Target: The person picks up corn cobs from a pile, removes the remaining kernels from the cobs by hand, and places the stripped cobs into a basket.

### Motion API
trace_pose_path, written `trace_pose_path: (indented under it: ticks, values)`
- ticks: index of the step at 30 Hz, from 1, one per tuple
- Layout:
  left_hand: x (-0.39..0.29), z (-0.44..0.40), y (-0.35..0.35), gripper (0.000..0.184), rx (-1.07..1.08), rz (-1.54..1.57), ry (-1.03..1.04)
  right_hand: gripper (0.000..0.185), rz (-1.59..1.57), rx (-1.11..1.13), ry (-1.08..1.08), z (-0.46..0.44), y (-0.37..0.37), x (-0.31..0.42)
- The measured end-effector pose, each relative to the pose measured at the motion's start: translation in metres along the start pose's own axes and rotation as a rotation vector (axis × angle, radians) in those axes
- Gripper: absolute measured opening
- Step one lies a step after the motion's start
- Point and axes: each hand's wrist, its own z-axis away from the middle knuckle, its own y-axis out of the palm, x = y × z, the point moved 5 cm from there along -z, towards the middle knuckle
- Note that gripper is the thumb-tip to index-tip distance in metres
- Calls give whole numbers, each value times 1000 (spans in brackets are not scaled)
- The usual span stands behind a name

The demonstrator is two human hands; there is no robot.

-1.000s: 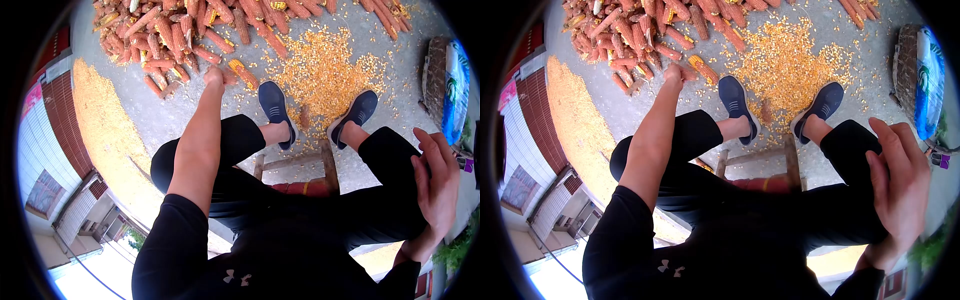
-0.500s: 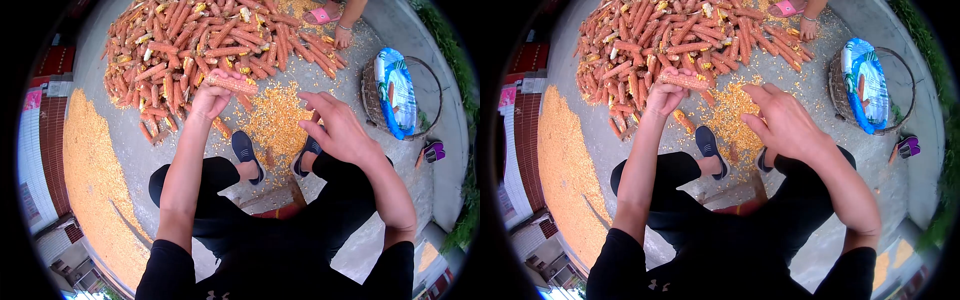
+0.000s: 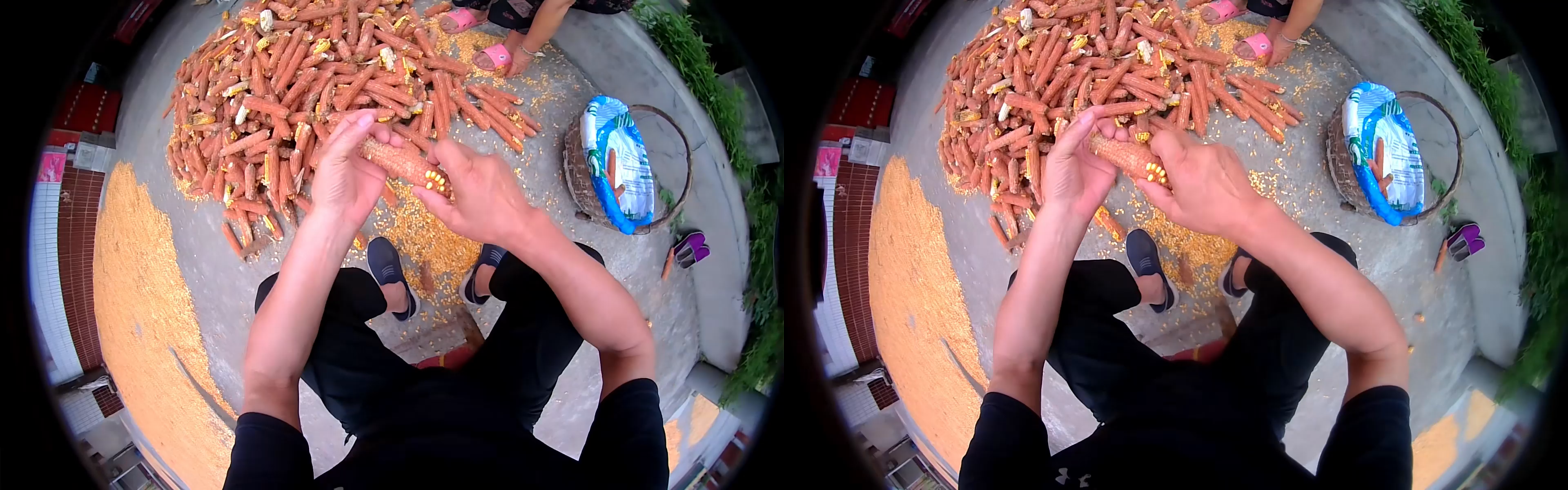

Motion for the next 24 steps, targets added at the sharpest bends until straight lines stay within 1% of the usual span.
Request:
trace_pose_path:
  ticks: [1, 2, 4, 5, 6, 7, 9, 10, 13, 16, 19, 22, 24]
  values:
    - [4, -2, 4, 12, -47, 6, 13, 34, 20, -11, 2, 1, 2, 3]
    - [11, -2, 5, 9, -232, -14, 17, 31, 22, -11, -7, 1, 5, 8]
    - [13, -6, 1, 10, -178, 32, 2, 25, 21, -13, -26, 2, 10, 16]
    - [13, -7, 0, 11, -149, 53, -6, 22, -71, -63, -35, 1, 10, 15]
    - [10, -1, 19, 17, -238, 23, 29, 19, -162, -112, -42, -1, 11, 11]
    - [12, -1, 22, 17, -236, 26, 31, 16, -251, -161, -48, -1, 9, 8]
    - [12, -4, 24, 18, -233, 37, 36, 13, -250, -199, 13, -1, 6, 0]
    - [13, -6, 22, 19, -248, 52, 24, 12, -249, -217, 43, -1, 5, -4]
    - [10, -10, 14, 19, -246, 126, 19, 16, -282, -283, 115, 3, 2, -20]
    - [8, -13, 10, 18, -248, 151, 12, 21, -337, -221, 175, 4, -3, -24]
    - [10, -12, 17, 16, -270, 112, 37, 23, -351, -49, 196, 7, -3, -14]
    - [12, -9, 27, 15, -289, 41, 43, 21, -189, -56, -13, 7, 3, -5]
    - [13, -17, 20, 10, -246, 74, 42, 20, -243, -69, -11, 6, 6, -11]
